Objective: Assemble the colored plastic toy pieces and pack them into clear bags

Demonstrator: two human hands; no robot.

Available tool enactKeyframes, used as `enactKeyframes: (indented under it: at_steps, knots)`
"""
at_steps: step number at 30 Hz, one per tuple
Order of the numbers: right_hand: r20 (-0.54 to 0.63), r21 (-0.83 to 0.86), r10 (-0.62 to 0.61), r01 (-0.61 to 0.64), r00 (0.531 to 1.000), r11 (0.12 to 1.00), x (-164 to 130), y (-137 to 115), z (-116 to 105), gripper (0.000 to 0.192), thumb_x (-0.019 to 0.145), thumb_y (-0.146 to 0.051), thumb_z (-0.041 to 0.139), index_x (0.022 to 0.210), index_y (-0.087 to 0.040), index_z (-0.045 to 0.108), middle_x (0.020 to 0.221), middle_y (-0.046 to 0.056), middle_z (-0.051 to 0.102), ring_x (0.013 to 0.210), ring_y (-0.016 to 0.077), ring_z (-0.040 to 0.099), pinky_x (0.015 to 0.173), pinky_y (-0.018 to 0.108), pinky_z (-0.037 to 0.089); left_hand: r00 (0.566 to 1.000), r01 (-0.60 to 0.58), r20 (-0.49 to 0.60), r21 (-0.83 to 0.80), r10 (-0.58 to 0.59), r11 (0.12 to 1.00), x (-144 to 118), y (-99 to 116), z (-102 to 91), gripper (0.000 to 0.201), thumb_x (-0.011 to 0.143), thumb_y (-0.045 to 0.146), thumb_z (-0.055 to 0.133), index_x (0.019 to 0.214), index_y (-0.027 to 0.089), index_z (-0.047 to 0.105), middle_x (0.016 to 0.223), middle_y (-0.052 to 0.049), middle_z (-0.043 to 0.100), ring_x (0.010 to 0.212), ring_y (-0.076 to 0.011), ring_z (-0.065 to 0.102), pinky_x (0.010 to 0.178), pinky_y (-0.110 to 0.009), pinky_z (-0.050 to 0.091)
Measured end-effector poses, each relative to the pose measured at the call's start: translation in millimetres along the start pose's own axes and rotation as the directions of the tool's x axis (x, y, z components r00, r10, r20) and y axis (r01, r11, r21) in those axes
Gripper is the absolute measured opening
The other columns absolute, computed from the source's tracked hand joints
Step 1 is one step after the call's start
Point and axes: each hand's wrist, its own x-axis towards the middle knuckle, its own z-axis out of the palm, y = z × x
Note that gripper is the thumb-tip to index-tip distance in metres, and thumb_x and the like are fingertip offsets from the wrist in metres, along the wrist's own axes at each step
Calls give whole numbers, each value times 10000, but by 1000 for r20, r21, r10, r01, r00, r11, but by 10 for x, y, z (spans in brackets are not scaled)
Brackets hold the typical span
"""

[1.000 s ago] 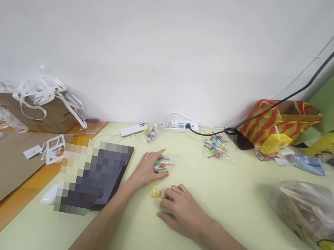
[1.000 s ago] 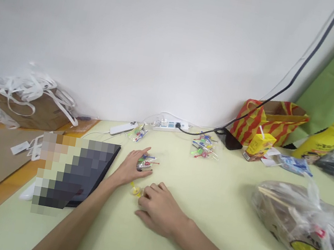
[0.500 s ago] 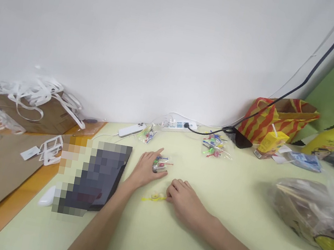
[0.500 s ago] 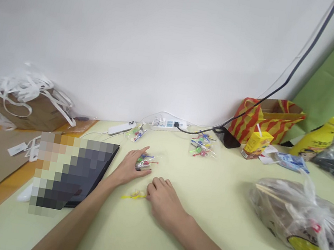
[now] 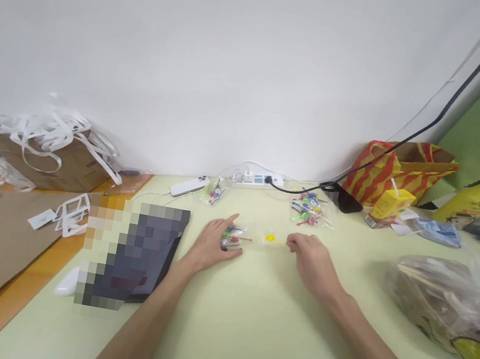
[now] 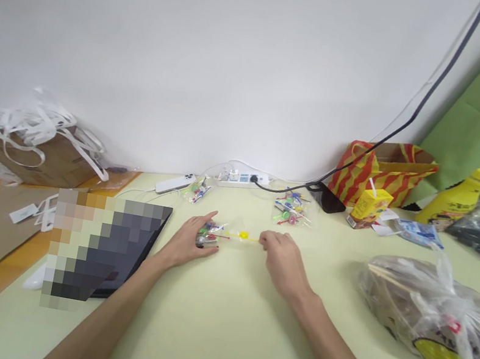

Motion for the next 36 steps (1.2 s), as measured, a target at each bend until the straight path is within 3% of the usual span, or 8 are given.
enactKeyframes:
  at_steps: [5,15,21,29,36]
  knots:
    - [-33,-22,28,-28,999,999,32,166,-33,239,930,-100,395,886,-204,606,805,58,680,710,217,556,688,317,376,1000,-14,17,1,14,1000,-13,34,-8,891,785,410,774,1548,318,321,1293,-68,605,1247,-293,524,1095,-456,389]
    - [36,4,-147,147,988,989,8,-57,117,265,916,-9,417,858,-191,601,819,42,679,717,184,572,729,314,346,989,-114,93,-8,114,993,-26,298,58,925,755,400,800,1544,327,323,1308,-63,613,1232,-302,540,1086,-460,392]
    - [64,36,-205,203,977,978,-19,-111,216,221,954,-71,470,906,-201,643,867,59,701,769,207,600,731,319,396,975,-176,132,-14,177,984,-52,495,141,964,737,406,814,1551,342,301,1332,-56,600,1270,-311,516,1086,-458,393]
    - [62,107,-123,116,990,987,-28,-135,224,237,987,-145,447,974,-208,675,964,71,739,867,227,659,778,335,461,970,-169,175,-24,170,985,-59,545,150,951,762,407,788,1558,331,273,1390,-65,562,1310,-310,480,1120,-466,346]
    - [88,216,-55,35,995,976,-13,-57,163,176,953,-195,510,960,-222,683,895,12,738,762,174,667,691,275,477,972,-162,170,-31,165,986,-53,515,166,981,748,414,806,1562,328,264,1383,-66,572,1304,-311,486,1122,-465,341]
